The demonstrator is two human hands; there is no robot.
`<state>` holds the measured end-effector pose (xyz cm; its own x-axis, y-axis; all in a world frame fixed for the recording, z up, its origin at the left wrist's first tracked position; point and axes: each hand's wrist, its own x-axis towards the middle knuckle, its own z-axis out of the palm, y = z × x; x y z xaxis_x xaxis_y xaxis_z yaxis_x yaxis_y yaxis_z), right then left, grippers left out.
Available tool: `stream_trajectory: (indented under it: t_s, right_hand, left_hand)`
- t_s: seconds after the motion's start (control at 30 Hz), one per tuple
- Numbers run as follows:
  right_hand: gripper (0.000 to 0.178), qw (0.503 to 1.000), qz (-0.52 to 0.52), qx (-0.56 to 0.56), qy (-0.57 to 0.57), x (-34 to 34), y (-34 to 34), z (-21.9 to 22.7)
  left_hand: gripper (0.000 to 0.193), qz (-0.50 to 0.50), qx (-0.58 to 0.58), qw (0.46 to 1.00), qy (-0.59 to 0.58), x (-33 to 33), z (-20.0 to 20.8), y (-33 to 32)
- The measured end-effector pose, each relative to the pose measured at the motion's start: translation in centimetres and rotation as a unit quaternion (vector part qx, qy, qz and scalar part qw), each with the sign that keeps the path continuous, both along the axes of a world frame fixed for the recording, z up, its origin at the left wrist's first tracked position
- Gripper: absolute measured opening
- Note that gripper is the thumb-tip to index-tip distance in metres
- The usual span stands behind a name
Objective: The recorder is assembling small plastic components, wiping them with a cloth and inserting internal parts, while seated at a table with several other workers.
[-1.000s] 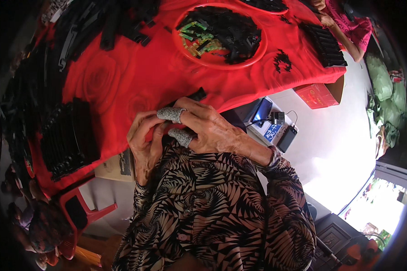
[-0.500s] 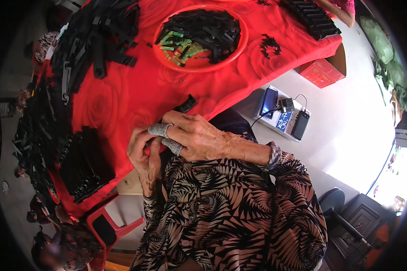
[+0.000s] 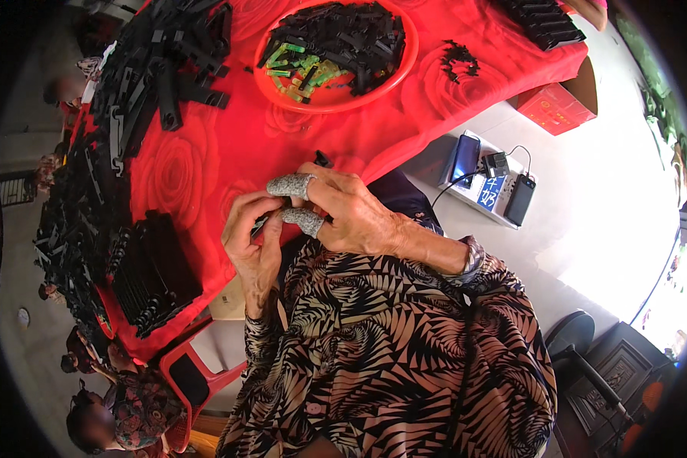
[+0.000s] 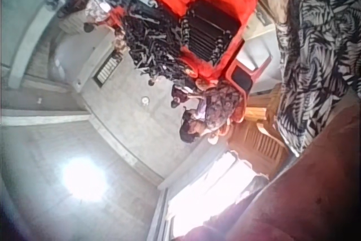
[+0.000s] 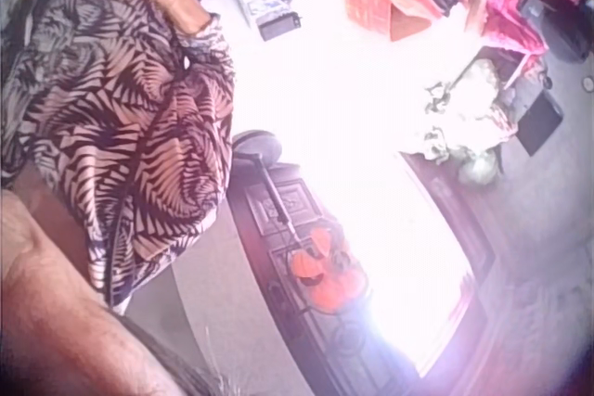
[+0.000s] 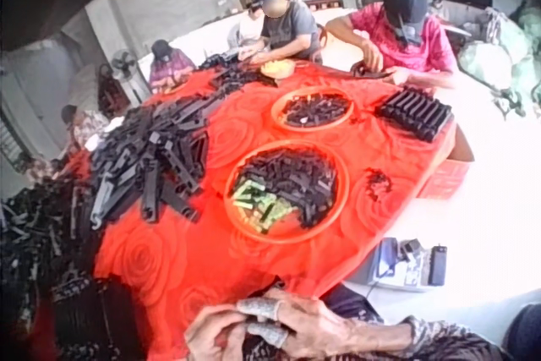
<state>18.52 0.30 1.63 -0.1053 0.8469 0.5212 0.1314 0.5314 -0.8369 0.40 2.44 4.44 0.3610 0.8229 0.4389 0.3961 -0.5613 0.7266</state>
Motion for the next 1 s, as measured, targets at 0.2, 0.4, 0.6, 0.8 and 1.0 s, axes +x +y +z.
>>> stream_trajectory:
  t_s: [0.2, 0.4, 0.6, 0.8, 1.0]
  right_hand:
    - [0.046, 0.993, -0.054, -0.104, 0.015, 1.8, 0.0, 0.2]
    - [0.049, 0.956, 0.001, -0.252, 0.152, 2.8, -0.2, 0.0]
    - [0.053, 0.946, 0.048, -0.278, 0.162, 1.2, -0.5, -0.6]
    - [0.048, 0.943, 0.095, -0.303, 0.105, -0.1, 0.0, 0.7]
    - [0.045, 0.927, 0.124, -0.353, 0.027, -1.3, 0.6, 2.0]
  left_hand:
    - [0.067, 0.064, -0.063, 0.982, 0.166, -2.3, 0.3, -0.2]
    - [0.057, 0.116, -0.083, 0.954, 0.263, -6.6, -1.6, -1.1]
    - [0.038, 0.136, -0.112, 0.958, 0.226, -5.6, -1.1, -3.0]
    - [0.037, 0.157, -0.210, 0.957, 0.126, -5.3, -0.9, -6.8]
    - [0.041, 0.142, -0.340, 0.929, -0.038, -5.4, -1.7, -8.1]
